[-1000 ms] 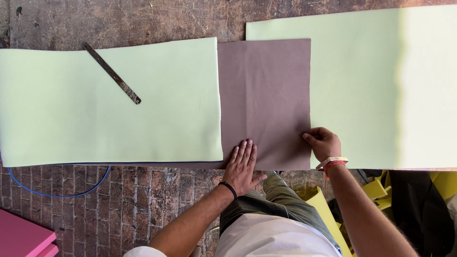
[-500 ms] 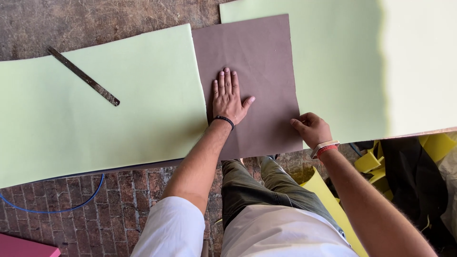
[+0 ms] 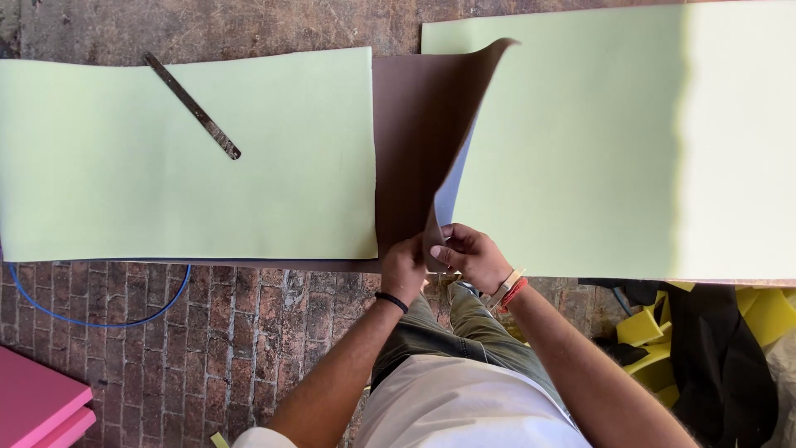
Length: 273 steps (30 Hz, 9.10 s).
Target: The person lays out foam sheets on a work table, aligns a sheet of fabric over the foam, and presses it flat. They then pick up a spray gun and apply adhesive across the foam surface, and fold the foam sheets over onto themselves.
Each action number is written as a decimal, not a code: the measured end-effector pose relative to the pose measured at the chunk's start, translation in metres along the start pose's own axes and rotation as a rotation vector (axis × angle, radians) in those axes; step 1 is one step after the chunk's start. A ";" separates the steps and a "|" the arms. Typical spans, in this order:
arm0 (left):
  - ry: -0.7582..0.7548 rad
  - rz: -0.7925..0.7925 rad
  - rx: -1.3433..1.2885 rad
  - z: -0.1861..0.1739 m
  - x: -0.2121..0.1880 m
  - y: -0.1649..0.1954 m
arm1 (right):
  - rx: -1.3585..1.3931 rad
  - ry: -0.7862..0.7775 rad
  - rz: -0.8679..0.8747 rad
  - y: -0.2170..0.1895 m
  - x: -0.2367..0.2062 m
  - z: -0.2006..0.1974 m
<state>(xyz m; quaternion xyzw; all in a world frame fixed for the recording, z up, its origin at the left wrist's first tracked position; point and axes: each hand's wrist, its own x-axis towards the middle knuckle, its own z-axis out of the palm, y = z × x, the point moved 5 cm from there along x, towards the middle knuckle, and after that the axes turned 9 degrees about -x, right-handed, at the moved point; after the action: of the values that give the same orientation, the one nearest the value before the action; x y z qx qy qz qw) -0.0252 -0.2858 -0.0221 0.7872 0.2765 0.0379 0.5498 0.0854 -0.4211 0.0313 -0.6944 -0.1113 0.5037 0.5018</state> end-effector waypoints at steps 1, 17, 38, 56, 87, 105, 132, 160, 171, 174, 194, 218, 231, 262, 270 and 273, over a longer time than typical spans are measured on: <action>0.243 -0.184 -0.170 -0.016 0.007 -0.019 | 0.000 -0.096 0.003 -0.002 0.004 0.004; 0.244 -0.028 0.365 -0.058 -0.051 -0.004 | -1.339 0.261 -0.284 0.028 -0.013 -0.024; -0.235 -0.095 0.928 -0.033 0.142 0.061 | -1.175 0.391 -0.470 0.044 -0.030 -0.026; -0.116 0.132 0.768 -0.028 0.113 0.046 | -1.290 0.287 -0.303 0.028 -0.037 -0.012; -0.201 0.194 0.590 -0.037 0.006 0.034 | -1.498 0.263 -0.244 0.003 0.061 0.031; 0.049 0.078 0.738 -0.145 0.070 0.021 | -1.327 0.539 -0.225 -0.095 0.186 -0.033; -0.347 -0.255 -0.410 -0.011 0.076 0.088 | -0.080 0.219 -0.173 -0.006 -0.020 -0.038; -0.480 0.365 0.858 0.054 0.131 0.076 | -0.967 0.588 -0.305 0.006 -0.038 -0.050; -0.311 0.397 0.776 -0.016 0.185 0.064 | -1.092 0.600 -0.278 -0.038 0.027 -0.002; -0.357 0.353 0.850 -0.019 0.200 0.069 | -1.038 0.905 -0.088 -0.045 0.033 -0.044; -0.475 0.323 1.038 0.014 0.228 0.096 | -0.510 0.690 0.278 -0.081 0.106 -0.077; -0.431 0.413 0.707 -0.006 0.203 0.078 | -1.209 0.817 0.019 -0.095 0.162 -0.110; -0.303 0.347 0.825 0.008 0.098 0.050 | -1.202 0.738 0.012 0.032 -0.012 0.001; 0.612 -0.507 0.279 -0.293 0.147 -0.032 | -1.149 0.686 -0.135 0.025 0.026 -0.010; 0.317 -0.315 -0.946 -0.244 0.209 -0.045 | -0.721 0.548 0.047 -0.040 0.054 0.013; 0.029 -0.342 -1.117 -0.140 0.187 -0.022 | -0.488 0.498 -0.026 -0.070 0.064 0.014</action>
<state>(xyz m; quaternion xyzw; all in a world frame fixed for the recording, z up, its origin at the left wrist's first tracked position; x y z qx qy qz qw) 0.0733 -0.0734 -0.0324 0.3218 0.3452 0.0992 0.8760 0.1285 -0.3371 0.0502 -0.8940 -0.1115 0.2708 0.3390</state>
